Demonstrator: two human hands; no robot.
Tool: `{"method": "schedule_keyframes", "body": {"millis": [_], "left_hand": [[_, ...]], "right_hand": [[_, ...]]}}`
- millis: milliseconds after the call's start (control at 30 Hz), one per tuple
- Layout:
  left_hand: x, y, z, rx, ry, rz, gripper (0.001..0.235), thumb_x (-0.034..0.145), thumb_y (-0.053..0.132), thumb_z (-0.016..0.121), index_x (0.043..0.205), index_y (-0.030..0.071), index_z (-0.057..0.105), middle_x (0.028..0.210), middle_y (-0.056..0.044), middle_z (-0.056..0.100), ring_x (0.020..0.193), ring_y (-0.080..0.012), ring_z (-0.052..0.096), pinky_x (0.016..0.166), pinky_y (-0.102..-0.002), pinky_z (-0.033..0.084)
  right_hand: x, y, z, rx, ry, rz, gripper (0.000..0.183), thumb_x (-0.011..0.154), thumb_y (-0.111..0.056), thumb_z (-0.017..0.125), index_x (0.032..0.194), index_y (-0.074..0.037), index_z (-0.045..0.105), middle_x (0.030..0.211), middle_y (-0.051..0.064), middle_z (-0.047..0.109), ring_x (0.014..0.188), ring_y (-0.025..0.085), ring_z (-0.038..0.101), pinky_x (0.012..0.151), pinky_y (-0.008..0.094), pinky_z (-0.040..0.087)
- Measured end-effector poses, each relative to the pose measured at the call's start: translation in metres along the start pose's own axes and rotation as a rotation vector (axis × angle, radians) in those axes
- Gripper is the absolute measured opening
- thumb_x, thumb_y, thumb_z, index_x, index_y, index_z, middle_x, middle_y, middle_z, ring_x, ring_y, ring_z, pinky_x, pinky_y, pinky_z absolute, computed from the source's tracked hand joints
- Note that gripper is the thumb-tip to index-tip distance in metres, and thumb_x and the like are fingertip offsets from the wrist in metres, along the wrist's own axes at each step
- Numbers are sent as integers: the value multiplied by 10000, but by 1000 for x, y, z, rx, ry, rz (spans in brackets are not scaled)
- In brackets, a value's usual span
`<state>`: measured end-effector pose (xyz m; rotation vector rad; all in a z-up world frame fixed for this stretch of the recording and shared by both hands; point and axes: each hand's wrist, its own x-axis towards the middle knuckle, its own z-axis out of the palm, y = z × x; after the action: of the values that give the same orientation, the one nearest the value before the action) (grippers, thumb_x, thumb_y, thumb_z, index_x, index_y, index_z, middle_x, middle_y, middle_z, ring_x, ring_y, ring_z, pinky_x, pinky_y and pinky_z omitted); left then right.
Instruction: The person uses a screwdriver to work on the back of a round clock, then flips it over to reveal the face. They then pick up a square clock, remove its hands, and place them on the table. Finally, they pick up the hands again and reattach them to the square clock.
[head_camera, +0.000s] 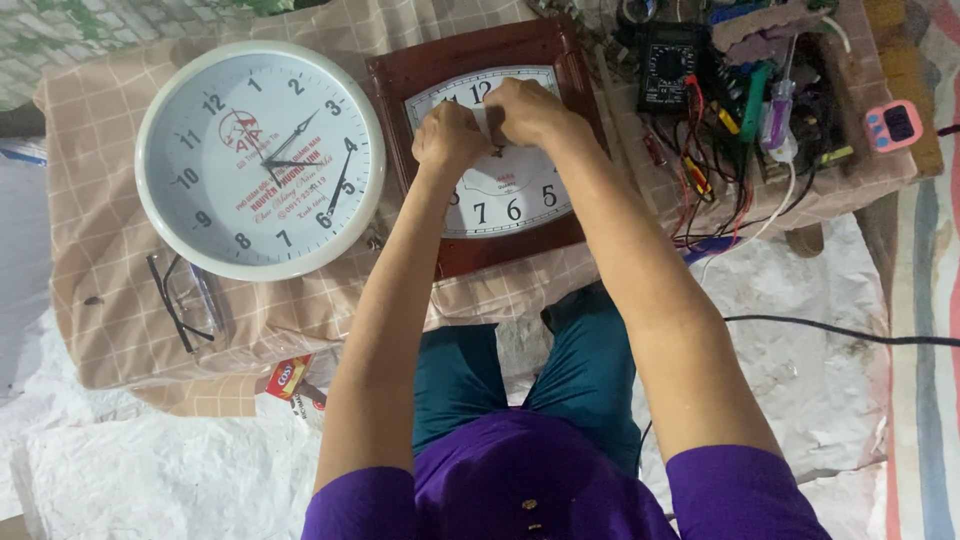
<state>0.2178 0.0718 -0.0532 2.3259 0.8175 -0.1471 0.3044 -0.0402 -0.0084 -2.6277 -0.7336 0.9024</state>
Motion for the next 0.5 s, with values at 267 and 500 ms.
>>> {"method": "schedule_keyframes", "body": {"millis": [267, 500], "left_hand": [[-1, 1, -3, -15, -25, -14, 109, 693, 200, 808, 791, 177, 767, 811, -13, 745, 716, -189, 706, 673, -331, 577], [0, 5, -4, 39, -66, -11, 147, 733, 183, 811, 878, 170, 785, 855, -21, 750, 739, -168, 713, 672, -314, 581]], "right_hand": [[16, 20, 1, 54, -44, -60, 198, 843, 56, 704, 876, -138, 721, 805, 29, 719, 632, 134, 619, 576, 328, 472], [7, 16, 1, 2, 5, -72, 277, 798, 126, 623, 875, -122, 719, 803, 68, 750, 595, 181, 641, 490, 363, 438]]}}
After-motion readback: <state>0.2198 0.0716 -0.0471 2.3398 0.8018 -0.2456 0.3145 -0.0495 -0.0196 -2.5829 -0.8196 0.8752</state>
